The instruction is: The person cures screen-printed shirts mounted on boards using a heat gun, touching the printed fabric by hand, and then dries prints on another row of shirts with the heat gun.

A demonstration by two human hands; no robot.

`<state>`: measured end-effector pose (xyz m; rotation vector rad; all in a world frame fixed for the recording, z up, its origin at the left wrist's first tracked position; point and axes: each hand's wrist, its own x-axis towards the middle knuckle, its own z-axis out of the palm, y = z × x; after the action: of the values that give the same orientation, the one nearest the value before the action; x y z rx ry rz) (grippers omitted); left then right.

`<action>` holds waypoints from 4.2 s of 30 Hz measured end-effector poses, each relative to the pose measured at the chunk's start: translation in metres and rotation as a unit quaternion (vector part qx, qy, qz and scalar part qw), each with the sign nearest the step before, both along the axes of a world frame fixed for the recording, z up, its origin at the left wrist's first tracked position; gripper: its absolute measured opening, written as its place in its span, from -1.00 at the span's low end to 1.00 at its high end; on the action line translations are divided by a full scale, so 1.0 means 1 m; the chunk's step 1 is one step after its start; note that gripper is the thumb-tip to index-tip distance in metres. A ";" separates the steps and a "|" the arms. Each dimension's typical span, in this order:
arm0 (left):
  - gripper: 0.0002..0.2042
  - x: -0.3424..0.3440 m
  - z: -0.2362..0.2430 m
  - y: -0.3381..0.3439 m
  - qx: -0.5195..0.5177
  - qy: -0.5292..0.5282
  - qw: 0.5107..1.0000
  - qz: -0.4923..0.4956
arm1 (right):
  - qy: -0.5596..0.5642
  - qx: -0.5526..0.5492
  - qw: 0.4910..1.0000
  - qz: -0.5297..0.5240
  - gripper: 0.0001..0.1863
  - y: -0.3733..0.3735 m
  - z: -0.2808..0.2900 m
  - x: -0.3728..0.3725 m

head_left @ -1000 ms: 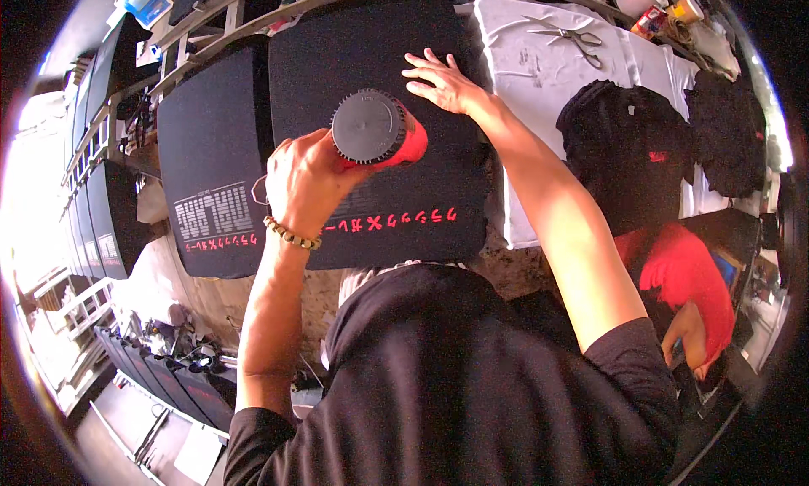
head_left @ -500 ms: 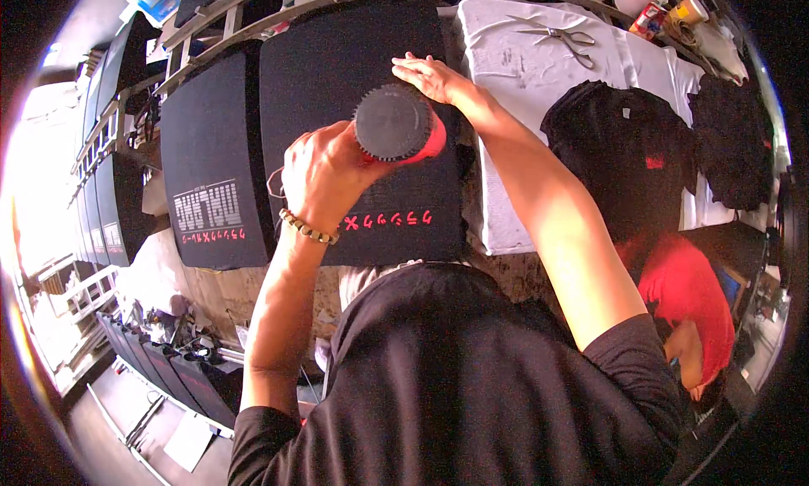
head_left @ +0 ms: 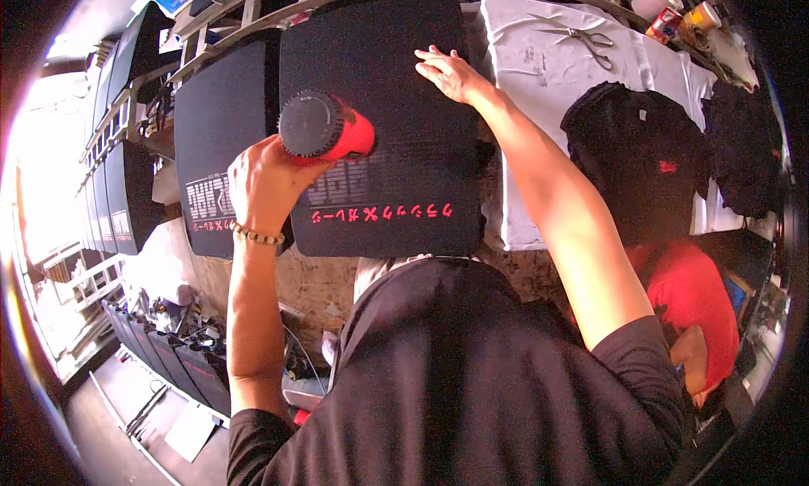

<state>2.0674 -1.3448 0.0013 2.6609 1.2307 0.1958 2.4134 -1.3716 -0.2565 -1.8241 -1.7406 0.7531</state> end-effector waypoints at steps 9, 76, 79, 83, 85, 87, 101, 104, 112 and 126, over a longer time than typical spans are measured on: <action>-0.53 -0.041 0.009 0.023 0.002 0.023 0.999 0.034 | -0.043 0.018 0.996 -0.075 -0.29 -0.010 0.003 -0.033; -0.53 -0.189 0.013 -0.007 -0.028 0.039 0.983 0.176 | -0.290 -0.149 0.945 0.022 -0.02 0.042 0.039 -0.121; -0.52 -0.205 0.018 -0.009 -0.050 0.055 0.983 0.165 | -0.289 -0.150 0.945 0.018 0.00 0.046 0.038 -0.124; -0.62 -0.203 0.013 -0.014 -0.056 -0.007 0.982 0.182 | -0.274 -0.146 0.951 0.012 0.01 0.046 0.033 -0.122; -0.64 -0.201 0.013 -0.014 -0.084 -0.006 0.980 0.181 | -0.268 -0.147 0.952 0.015 0.00 0.046 0.032 -0.121; -0.64 -0.199 0.009 -0.017 -0.053 0.025 0.987 0.149 | -0.264 -0.148 0.953 0.012 0.01 0.047 0.032 -0.122; -0.61 -0.159 -0.002 0.001 -0.081 -0.022 0.991 0.104 | -0.259 -0.158 0.953 0.010 0.00 0.044 0.033 -0.121; -0.54 -0.147 -0.012 0.017 -0.061 -0.015 0.992 0.108 | -0.271 -0.166 0.948 0.009 0.02 0.046 0.033 -0.121; -0.61 -0.129 -0.003 0.038 -0.052 -0.019 0.994 0.091 | -0.263 -0.162 0.951 0.007 0.03 0.046 0.035 -0.123; -0.57 -0.163 0.013 0.052 -0.057 0.044 0.989 0.126 | -0.260 -0.171 0.950 0.003 0.02 0.046 0.036 -0.122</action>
<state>1.9048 -1.2927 0.0147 2.4370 1.5555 0.0437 2.2916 -1.3260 -0.2201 -2.4239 -2.0292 0.6432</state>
